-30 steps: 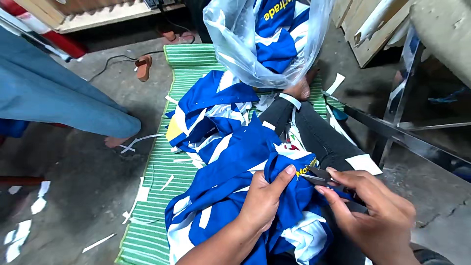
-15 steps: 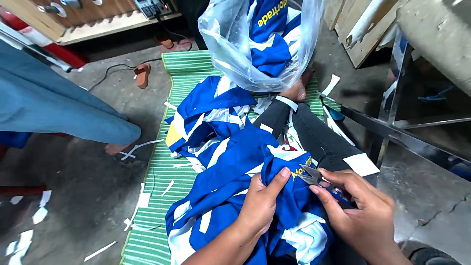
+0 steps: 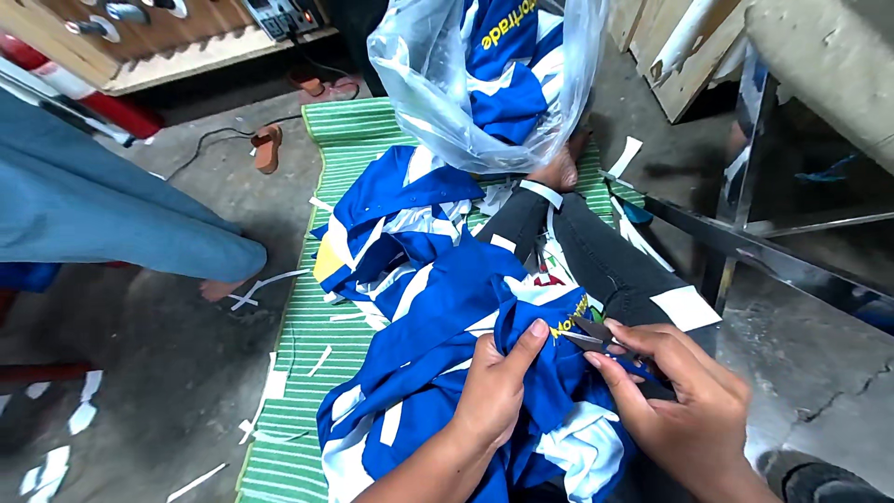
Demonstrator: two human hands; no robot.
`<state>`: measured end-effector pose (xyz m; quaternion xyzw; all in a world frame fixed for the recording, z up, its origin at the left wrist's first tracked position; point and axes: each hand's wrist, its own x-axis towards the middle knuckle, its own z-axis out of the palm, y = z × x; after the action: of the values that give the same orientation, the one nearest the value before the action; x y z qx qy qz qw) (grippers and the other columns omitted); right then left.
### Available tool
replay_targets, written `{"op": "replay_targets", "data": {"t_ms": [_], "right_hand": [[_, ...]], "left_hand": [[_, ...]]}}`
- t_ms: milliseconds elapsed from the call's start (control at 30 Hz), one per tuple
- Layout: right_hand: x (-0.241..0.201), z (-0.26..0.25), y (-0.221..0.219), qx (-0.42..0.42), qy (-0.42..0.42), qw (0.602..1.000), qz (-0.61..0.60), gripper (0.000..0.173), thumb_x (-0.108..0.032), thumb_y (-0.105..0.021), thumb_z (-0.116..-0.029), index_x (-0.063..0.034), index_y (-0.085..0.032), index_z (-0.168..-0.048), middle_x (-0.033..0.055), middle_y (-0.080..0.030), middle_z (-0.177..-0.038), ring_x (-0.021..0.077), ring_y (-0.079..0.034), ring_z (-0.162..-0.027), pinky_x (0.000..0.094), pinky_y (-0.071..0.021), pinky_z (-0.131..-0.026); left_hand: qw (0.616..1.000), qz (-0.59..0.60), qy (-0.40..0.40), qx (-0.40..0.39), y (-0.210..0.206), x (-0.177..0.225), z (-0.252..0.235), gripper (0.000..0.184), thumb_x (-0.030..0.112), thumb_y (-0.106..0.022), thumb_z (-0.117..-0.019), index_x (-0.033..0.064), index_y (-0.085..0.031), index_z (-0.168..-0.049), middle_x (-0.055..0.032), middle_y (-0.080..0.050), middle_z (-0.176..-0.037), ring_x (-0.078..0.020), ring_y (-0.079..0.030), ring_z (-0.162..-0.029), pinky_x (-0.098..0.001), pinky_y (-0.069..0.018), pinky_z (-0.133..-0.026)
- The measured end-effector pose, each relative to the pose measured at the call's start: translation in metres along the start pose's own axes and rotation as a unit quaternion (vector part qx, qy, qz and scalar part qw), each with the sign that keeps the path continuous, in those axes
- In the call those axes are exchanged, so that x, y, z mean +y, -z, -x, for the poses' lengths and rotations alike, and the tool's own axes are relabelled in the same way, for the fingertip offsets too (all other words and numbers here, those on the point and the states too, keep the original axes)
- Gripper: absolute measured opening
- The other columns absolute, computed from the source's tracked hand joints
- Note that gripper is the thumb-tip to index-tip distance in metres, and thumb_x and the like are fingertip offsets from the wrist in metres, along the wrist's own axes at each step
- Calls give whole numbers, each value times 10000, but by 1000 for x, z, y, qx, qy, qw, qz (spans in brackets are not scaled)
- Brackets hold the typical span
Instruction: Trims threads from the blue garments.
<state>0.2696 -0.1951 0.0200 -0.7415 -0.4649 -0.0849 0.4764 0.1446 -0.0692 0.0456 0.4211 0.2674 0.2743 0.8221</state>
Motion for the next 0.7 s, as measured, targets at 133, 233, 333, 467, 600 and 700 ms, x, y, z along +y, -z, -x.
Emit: {"op": "replay_targets", "data": {"t_ms": [133,233,333,467,600,700], "right_hand": [[-1,2,0,5,3,1000,30,294,-302,-710,-954,-25,-773,-1032,83,-743,-893,75,-668,-791,189,-516,-682],[-1,2,-2,9,3,999,33,294,-302,-708,-958,-25,-775,-1031,90,-745,-892,88,-669,-787,200,-512,-678],[-1,3,-6,-14,-38,999,-28,306,-305,-703,-961,-15,-754,-1047,65,-736,-915,5,-635,-780,122,-487,-658],[-1,5,-11,-11,-55,997,-50,302,-300,-710,-954,-20,-758,-1057,47,-730,-915,-17,-620,-779,108,-469,-649],[0,6,-12,10,-44,999,-24,300,-308,-721,-951,-27,-759,-1049,68,-730,-921,20,-645,-792,131,-495,-652],[3,6,-13,17,-58,998,-27,307,-305,-720,-946,-17,-755,-1048,66,-729,-915,4,-615,-764,122,-454,-625]], "left_hand": [[1000,-2,2,-1,0,-1,0,166,39,-526,-1034,11,-688,-1006,-57,-744,-922,-102,-721,-897,-308,-591,-887],[1000,-4,-2,5,0,-1,0,171,39,-530,-1033,9,-695,-1002,-57,-746,-923,-103,-721,-897,-308,-591,-884],[1000,0,-8,8,0,-1,1,171,46,-527,-1035,6,-692,-1013,-65,-747,-927,-113,-726,-899,-314,-596,-883],[1000,-4,-8,11,2,-3,0,173,61,-528,-1038,5,-692,-1027,-72,-748,-934,-125,-728,-906,-323,-597,-890],[1000,-17,-14,4,4,-4,0,166,62,-536,-1035,13,-694,-1027,-64,-751,-938,-117,-729,-902,-323,-600,-885],[999,-28,-21,9,3,-5,1,153,24,-548,-1018,17,-701,-1013,-59,-753,-930,-109,-730,-896,-316,-601,-878]]}}
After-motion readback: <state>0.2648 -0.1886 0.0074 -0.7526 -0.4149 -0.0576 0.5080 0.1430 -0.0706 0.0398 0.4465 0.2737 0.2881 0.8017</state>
